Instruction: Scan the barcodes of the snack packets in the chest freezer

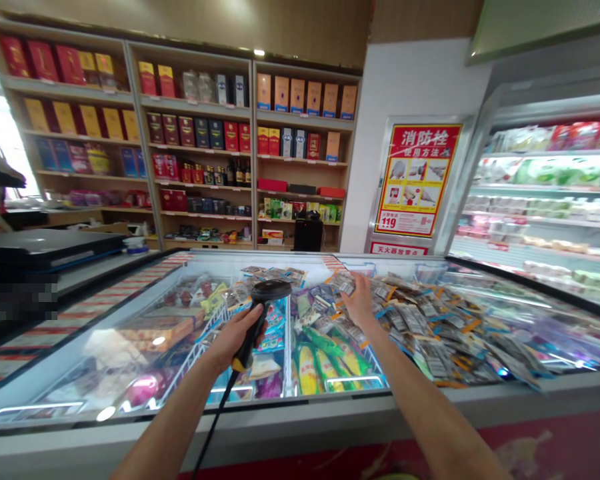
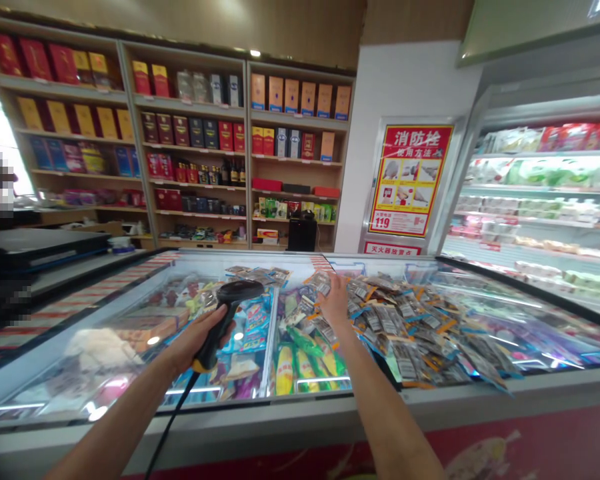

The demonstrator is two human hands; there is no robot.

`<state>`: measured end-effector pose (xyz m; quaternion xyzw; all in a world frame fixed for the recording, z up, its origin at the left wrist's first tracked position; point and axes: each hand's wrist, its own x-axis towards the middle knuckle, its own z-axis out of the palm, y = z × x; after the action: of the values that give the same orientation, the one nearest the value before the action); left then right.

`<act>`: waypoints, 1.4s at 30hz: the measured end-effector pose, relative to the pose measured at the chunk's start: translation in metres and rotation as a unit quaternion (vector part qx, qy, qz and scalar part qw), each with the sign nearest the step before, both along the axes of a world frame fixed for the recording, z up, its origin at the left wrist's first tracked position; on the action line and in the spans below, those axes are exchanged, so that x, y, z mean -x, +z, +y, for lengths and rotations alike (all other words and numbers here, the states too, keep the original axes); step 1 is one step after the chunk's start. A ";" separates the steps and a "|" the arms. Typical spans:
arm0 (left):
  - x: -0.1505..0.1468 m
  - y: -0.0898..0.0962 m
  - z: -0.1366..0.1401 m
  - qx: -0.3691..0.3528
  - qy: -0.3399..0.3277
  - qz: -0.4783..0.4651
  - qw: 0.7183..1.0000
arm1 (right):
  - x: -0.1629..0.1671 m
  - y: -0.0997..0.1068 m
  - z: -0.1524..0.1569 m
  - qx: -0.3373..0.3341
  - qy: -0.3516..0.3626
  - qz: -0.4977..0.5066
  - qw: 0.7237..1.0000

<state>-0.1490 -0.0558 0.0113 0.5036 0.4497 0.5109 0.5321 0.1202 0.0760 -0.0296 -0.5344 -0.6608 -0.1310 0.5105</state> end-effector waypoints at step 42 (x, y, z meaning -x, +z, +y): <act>0.022 0.001 -0.025 -0.008 0.014 0.006 1.000 | 0.093 0.008 -0.021 0.107 0.121 -0.093 0.983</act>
<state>-0.1710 -0.0805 0.0127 0.5046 0.4559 0.5185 0.5183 0.0268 0.0550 -0.0217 -0.4879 -0.7753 -0.0461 0.3985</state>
